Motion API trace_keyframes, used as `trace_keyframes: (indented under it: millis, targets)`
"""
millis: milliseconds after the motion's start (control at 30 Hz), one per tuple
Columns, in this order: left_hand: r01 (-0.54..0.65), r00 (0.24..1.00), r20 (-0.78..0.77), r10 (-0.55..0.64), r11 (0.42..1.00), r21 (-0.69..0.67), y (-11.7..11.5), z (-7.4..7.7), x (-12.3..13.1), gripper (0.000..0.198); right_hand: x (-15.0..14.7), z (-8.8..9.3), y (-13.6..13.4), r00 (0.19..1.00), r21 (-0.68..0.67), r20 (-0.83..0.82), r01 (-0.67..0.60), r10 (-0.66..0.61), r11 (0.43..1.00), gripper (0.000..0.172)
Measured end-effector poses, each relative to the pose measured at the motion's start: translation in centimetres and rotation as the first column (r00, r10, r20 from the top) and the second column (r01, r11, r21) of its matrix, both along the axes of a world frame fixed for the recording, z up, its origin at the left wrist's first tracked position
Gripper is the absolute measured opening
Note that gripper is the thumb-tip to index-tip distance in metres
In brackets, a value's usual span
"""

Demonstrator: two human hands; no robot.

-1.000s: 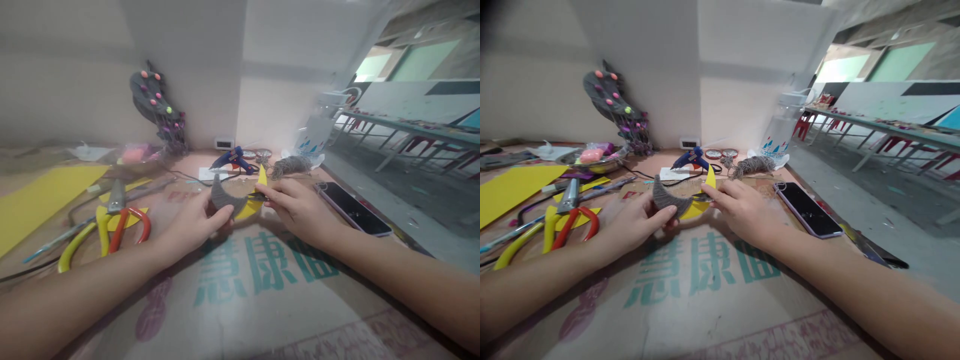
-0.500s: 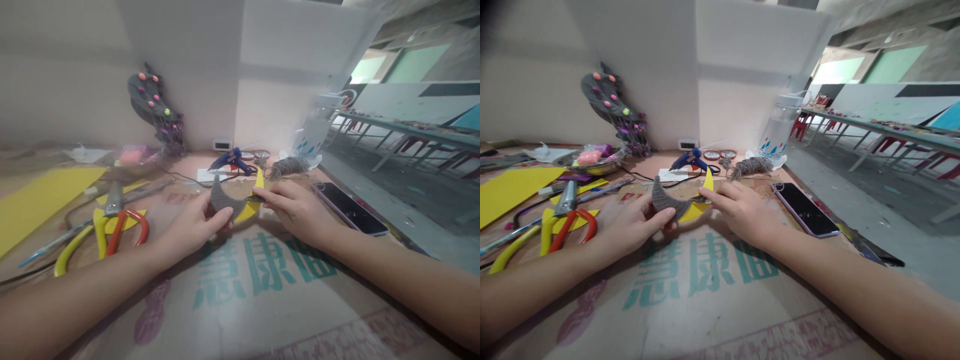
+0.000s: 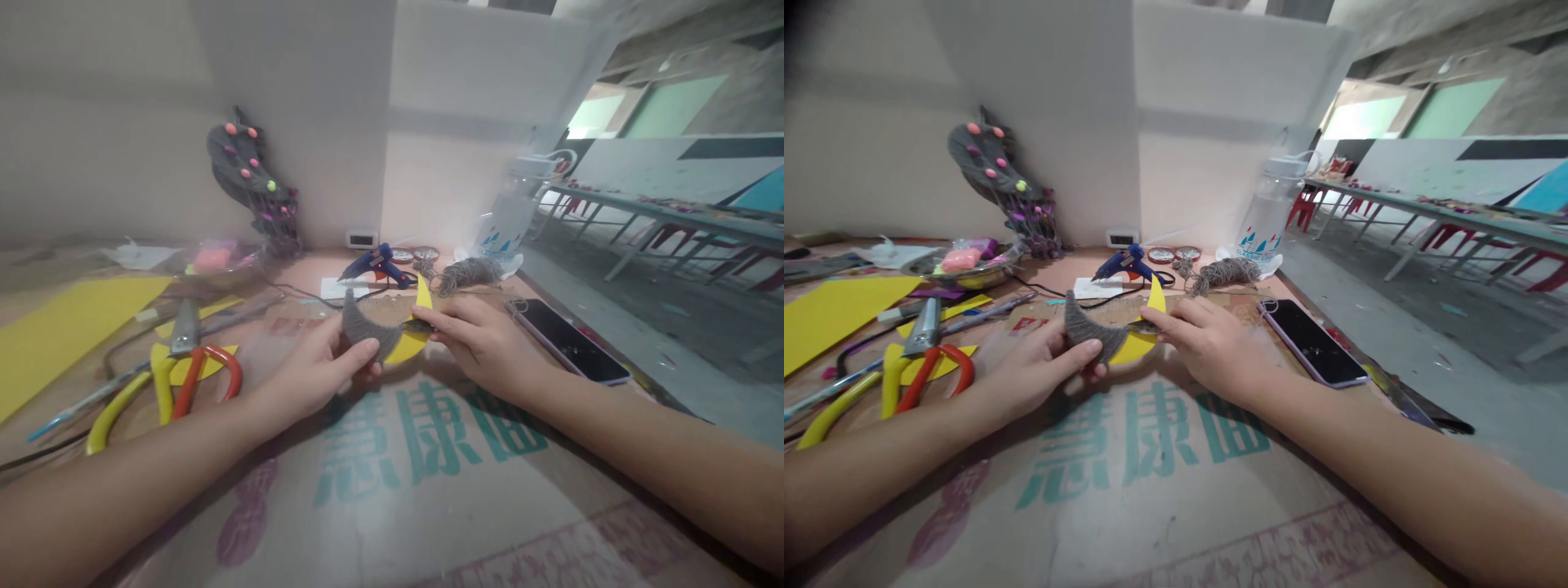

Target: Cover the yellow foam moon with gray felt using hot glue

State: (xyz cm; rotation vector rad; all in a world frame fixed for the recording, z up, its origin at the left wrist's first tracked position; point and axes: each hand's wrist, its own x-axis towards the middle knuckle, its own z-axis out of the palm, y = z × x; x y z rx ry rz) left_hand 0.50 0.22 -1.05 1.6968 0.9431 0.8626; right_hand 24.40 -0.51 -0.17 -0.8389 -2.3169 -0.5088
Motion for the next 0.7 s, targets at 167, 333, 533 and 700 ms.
trace_keyframes:
  millis: [167,333,533,700]
  targets:
    - [0.046,0.993,0.110,-0.038,0.996,-0.073,0.18,-0.19,0.19,0.026,0.07,0.07,-0.02,1.000,-0.014,-0.015,-0.005,0.004,1.000,0.037]
    - [0.048,0.991,0.125,-0.037,0.995,-0.084,0.17,-0.29,0.21,0.026,0.26,-0.22,0.02,1.000,-0.019,-0.025,-0.003,0.003,1.000,0.036]
    - [0.063,0.993,0.100,-0.055,0.995,-0.079,0.28,-0.72,-0.02,0.027,0.52,-0.63,0.17,0.995,-0.086,-0.081,0.059,-0.066,0.995,0.019]
    - [0.072,0.993,0.102,-0.066,0.995,-0.066,0.27,-0.60,-0.07,0.028,0.55,-0.62,0.20,0.994,-0.091,-0.091,0.057,-0.065,0.994,0.016]
